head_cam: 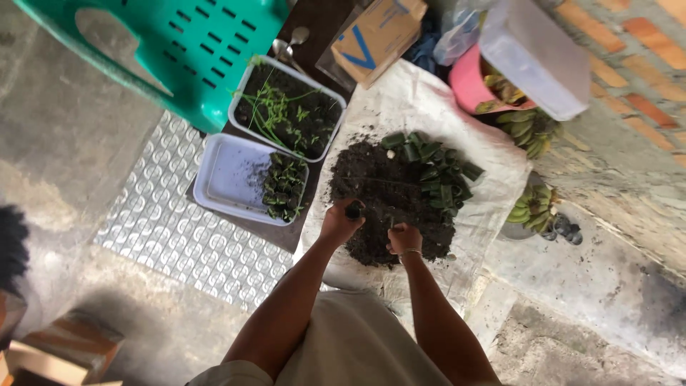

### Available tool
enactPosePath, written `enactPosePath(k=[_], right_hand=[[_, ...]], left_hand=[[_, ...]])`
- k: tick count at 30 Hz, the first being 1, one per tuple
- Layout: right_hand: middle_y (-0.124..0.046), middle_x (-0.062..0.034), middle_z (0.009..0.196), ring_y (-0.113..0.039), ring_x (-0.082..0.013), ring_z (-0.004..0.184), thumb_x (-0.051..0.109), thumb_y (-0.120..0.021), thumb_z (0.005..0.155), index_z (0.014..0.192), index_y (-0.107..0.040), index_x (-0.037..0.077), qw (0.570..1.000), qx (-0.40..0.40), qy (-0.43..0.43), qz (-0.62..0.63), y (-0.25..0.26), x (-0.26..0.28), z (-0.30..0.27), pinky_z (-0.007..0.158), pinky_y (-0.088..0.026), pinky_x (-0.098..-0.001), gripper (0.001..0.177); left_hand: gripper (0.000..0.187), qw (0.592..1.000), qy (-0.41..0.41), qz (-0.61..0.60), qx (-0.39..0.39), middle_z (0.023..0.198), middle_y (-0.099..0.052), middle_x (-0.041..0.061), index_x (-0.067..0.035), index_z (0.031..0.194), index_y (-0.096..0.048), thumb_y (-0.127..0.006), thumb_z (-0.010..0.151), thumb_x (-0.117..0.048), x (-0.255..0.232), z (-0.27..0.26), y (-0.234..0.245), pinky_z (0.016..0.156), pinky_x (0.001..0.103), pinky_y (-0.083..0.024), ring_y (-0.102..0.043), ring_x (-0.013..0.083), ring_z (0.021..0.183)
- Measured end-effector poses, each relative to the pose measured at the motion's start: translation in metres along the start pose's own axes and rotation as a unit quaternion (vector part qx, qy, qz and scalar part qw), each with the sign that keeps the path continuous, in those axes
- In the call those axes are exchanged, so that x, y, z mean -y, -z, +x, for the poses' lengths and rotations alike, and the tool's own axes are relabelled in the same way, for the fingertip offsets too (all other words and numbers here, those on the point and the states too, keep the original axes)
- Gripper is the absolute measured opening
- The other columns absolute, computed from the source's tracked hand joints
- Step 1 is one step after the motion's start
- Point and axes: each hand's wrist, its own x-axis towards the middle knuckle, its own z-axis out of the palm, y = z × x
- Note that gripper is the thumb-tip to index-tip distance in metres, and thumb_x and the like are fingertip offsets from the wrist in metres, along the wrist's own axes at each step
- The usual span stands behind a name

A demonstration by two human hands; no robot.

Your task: The person is sorting and planting small green seedlings into black plastic tubes filled with soil.

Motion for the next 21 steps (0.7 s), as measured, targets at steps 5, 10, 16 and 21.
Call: enactPosePath(k=[5, 10, 16, 21], right_hand=[[-0.074, -0.0109, 0.074, -0.067, -0.0173, 0.056, 0.016, -0.076, 0.090, 0.102, -0.077, 0.004, 0.972, -0.035, 0.200, 0.116, 0.074, 0.043, -0.059, 0.054, -0.055, -0.0353, 0.017], [-0.076, -0.0083, 0.075, -0.070, -0.0136, 0.063, 0.016, -0.080, 0.089, 0.098, -0.075, 0.003, 0.895, -0.084, 0.425, 0.110, 0.134, 0.116, -0.146, 0.057, -0.055, -0.0303, 0.016], [-0.069, -0.0110, 0.081, -0.066, -0.0240, 0.063, 0.008, -0.078, 0.089, 0.097, -0.076, 0.006, 0.798, -0.149, 0.584, -0.002, 0.147, 0.141, -0.163, 0.057, -0.052, -0.0337, 0.009], [-0.068, -0.0122, 0.085, -0.068, -0.0318, 0.070, 0.003, -0.072, 0.086, 0.093, -0.073, 0.008, 0.778, -0.161, 0.606, -0.031, 0.145, 0.144, -0.149, 0.062, -0.057, -0.0397, 0.009]], left_hand=[[0.037, 0.994, -0.097, -0.028, -0.040, 0.101, -0.074, 0.010, -0.015, 0.109, -0.071, -0.083, 0.074, -0.008, -0.004, 0.010, -0.016, 0.079, 0.039, -0.058, -0.073, 0.0275, 0.095], [0.036, 0.993, -0.099, -0.016, -0.058, 0.101, -0.075, 0.010, -0.016, 0.107, -0.072, -0.080, 0.074, -0.009, -0.049, 0.013, -0.022, 0.082, 0.041, -0.058, -0.074, 0.0303, 0.097], [0.030, 0.975, -0.203, -0.008, -0.090, 0.100, -0.075, 0.012, -0.013, 0.103, -0.071, -0.075, 0.074, -0.007, -0.074, 0.024, -0.040, 0.081, 0.042, -0.059, -0.073, 0.0339, 0.096], [0.030, 0.970, -0.208, 0.041, -0.121, 0.100, -0.071, 0.018, -0.008, 0.106, -0.070, -0.077, 0.077, -0.014, -0.106, 0.018, -0.038, 0.079, 0.045, -0.057, -0.070, 0.0375, 0.093]])
